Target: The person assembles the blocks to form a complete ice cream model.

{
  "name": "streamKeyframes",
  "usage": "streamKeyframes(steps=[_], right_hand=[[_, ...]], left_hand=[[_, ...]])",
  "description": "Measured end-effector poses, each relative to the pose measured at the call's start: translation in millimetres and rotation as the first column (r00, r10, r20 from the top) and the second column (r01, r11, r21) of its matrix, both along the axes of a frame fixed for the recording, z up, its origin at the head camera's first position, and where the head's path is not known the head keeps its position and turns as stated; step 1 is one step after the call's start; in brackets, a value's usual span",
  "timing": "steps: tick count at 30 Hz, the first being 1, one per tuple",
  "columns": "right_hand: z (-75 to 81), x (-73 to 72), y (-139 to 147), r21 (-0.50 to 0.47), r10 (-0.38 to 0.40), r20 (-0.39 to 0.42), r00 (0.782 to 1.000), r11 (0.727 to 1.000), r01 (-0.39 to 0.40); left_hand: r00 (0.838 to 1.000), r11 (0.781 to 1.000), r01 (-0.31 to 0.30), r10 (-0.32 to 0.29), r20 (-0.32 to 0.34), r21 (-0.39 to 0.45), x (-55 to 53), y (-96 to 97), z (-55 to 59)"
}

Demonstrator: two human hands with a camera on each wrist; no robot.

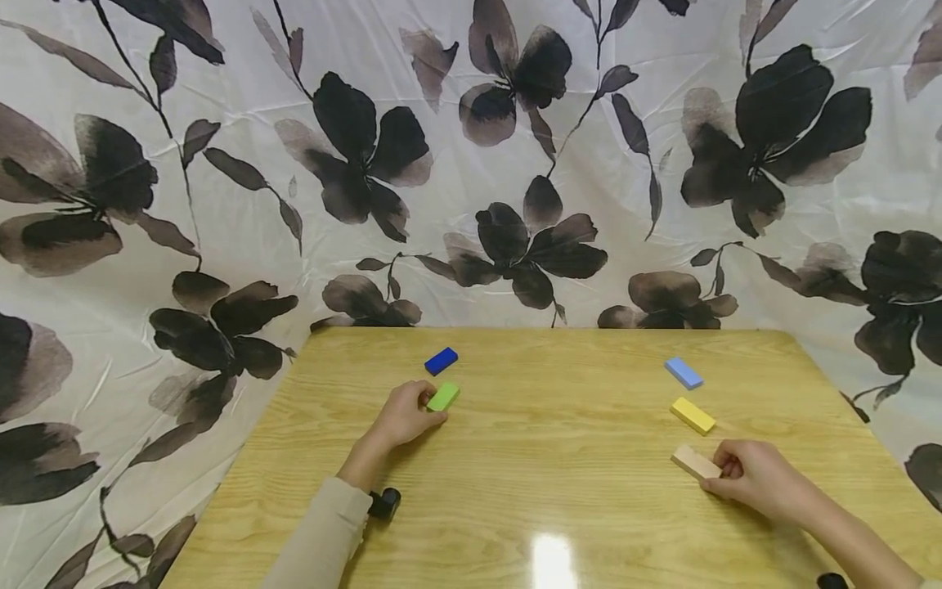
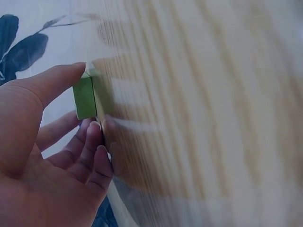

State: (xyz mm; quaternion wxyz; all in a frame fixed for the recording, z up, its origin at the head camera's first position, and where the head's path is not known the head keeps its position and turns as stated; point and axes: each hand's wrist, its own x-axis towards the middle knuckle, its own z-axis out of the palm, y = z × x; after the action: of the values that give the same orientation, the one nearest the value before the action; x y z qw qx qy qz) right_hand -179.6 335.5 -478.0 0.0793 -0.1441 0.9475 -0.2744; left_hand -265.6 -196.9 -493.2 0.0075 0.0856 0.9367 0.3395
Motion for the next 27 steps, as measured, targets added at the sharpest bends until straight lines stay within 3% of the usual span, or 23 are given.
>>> streamKeyframes(steps=[17,27], right_hand=[[2.5,-2.0,-0.3,0.005,0.037,-0.043,0.998,0.999,-0.037],[1.4,-1.5,-2.1,0.006,0.018,-0.027,0.999,1.0,-0.018]], left_hand=[[0.998,0.998,-0.061,0.061,0.009,0.01,1.4,4.5,1.4],[0.994,0.991,-0.107,0.104,0.03,0.085,0.1,3.4,0.1]])
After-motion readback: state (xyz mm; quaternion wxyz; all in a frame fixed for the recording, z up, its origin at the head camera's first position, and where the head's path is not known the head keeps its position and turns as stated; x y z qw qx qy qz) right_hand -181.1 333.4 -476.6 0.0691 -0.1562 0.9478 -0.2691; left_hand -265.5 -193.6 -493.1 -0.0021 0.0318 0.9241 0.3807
